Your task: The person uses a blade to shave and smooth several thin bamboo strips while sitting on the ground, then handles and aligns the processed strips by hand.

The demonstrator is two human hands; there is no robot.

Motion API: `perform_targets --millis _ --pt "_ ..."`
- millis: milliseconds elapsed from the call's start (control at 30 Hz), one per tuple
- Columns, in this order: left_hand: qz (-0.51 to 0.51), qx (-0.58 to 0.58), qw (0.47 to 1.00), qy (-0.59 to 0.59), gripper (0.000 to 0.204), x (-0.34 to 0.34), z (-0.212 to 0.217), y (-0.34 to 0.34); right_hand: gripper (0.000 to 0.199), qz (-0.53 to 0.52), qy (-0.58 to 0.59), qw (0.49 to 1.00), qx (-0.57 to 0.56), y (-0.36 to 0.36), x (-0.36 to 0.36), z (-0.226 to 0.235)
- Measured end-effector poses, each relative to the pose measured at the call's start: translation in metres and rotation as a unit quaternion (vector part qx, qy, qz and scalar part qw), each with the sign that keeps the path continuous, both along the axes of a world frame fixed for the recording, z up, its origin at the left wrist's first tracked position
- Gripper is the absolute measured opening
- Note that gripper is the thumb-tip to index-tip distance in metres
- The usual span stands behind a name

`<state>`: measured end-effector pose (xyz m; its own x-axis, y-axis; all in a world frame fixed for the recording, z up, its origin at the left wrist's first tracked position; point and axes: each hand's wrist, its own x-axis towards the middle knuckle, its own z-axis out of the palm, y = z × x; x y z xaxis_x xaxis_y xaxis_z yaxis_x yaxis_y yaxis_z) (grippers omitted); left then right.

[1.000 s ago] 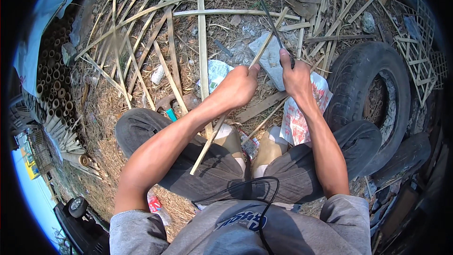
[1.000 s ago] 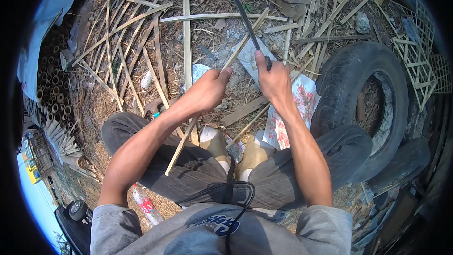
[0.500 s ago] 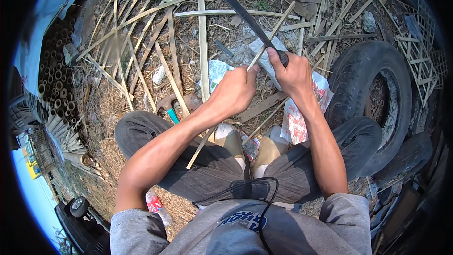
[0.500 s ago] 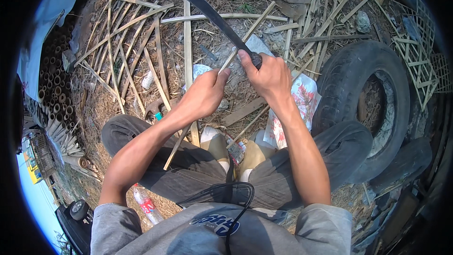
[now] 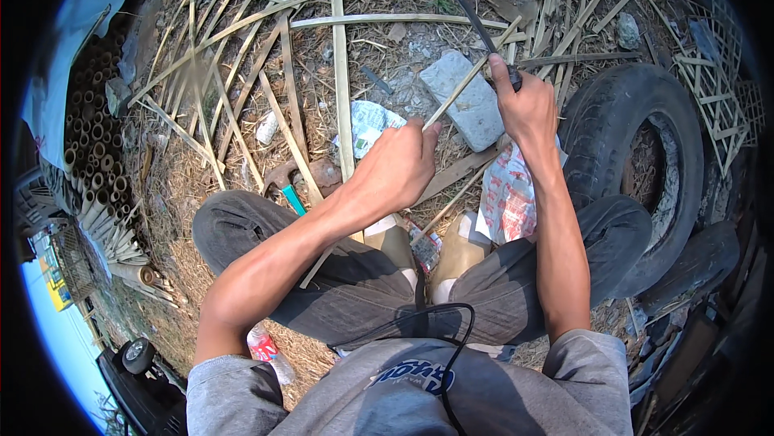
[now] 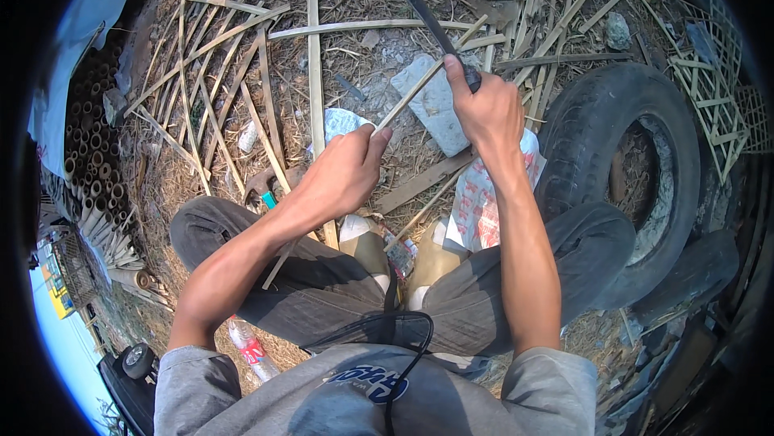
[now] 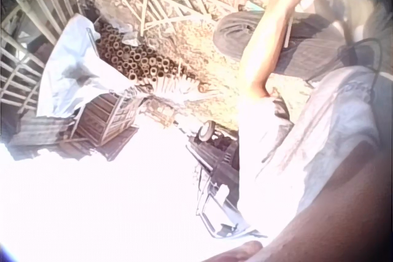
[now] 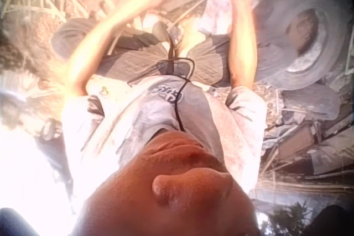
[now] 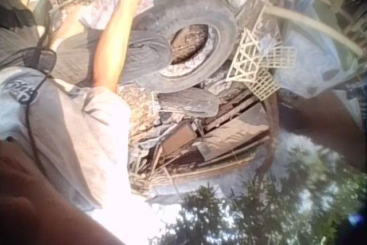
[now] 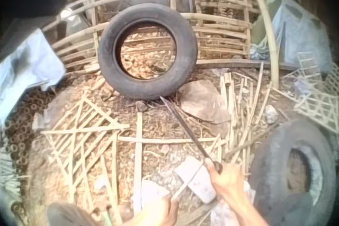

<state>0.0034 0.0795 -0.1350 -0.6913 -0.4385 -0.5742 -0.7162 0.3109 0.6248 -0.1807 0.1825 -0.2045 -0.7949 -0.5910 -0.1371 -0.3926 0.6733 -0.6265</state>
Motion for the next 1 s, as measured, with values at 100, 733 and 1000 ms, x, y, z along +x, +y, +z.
perform_targets --millis 100,733,1000 --pt "-0.019 0.023 1.000 -0.002 0.049 0.002 -0.002 -0.002 0.078 -0.063 -0.054 0.996 0.012 0.013 -0.018 -0.009" --pt "0.018 -0.081 0.995 0.049 0.046 -0.006 -0.014 -0.034 0.071 0.129 -0.051 0.989 -0.042 -0.005 0.065 -0.004" --pt "-0.015 -0.032 0.999 0.011 0.046 0.000 -0.001 -0.005 0.076 0.009 -0.022 0.999 -0.022 -0.009 0.019 -0.015"
